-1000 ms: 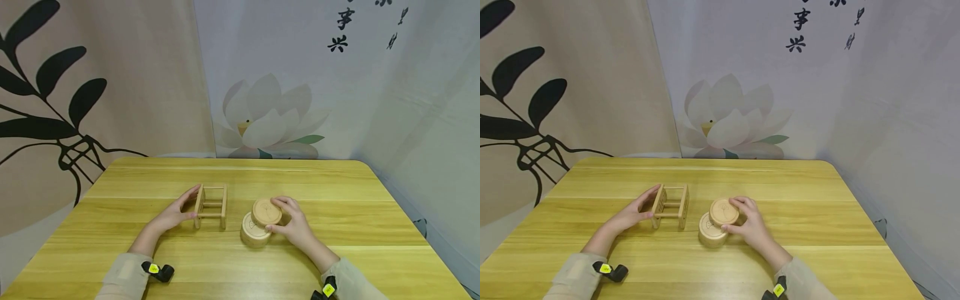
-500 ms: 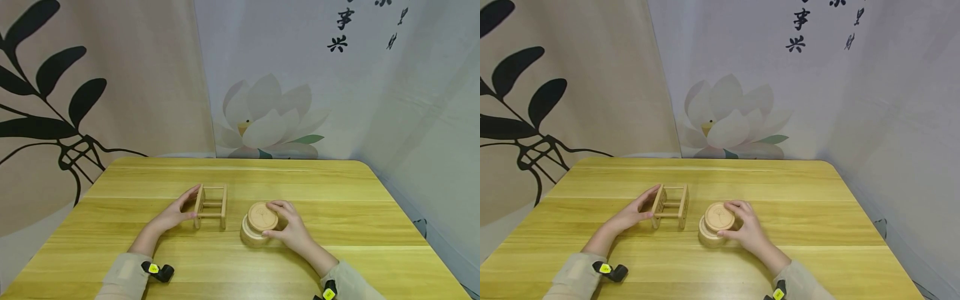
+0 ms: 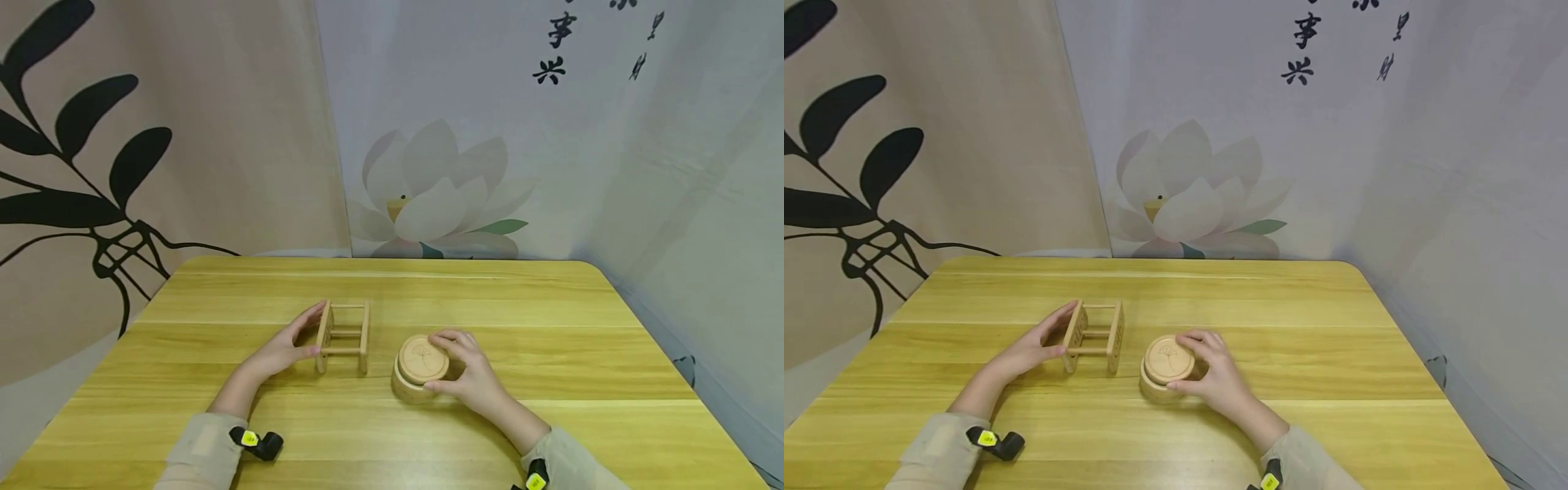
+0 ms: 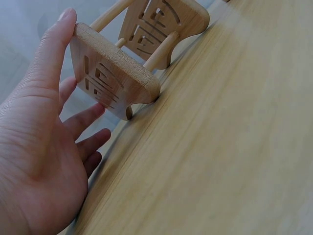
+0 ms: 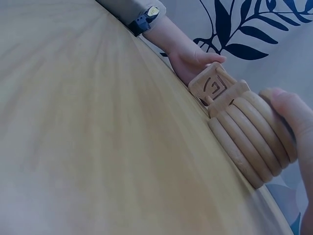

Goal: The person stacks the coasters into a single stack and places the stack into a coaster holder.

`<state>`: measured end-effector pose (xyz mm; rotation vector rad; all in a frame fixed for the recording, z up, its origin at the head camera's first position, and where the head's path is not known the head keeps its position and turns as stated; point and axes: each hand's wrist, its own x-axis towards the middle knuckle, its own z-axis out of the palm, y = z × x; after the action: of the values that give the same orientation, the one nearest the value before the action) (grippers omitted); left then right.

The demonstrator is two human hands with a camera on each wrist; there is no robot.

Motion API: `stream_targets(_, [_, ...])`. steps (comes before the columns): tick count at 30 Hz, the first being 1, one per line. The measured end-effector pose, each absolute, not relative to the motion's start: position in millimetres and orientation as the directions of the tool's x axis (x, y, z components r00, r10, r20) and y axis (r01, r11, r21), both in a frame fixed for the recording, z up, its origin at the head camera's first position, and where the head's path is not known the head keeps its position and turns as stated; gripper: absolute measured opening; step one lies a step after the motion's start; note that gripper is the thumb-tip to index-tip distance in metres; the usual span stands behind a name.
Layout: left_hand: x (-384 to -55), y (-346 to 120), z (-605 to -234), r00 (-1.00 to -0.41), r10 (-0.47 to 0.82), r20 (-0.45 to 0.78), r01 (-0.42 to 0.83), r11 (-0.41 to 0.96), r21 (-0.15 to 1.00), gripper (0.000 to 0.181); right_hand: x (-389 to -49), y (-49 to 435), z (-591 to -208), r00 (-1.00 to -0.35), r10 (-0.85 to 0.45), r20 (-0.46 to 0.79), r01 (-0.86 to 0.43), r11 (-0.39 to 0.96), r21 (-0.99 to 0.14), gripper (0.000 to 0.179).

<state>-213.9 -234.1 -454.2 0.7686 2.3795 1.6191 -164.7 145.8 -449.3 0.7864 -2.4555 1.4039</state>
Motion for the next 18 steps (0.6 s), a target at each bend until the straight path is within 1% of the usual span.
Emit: stream_targets(18, [-215.0,-234.3,-455.3,-0.860,0.489,0.142,0.310,0.282,0.908,0.079,-162.7,142.8,-448.9,-0.832,-0.374,0.409,-0.545,0.420,-0.726,0.075])
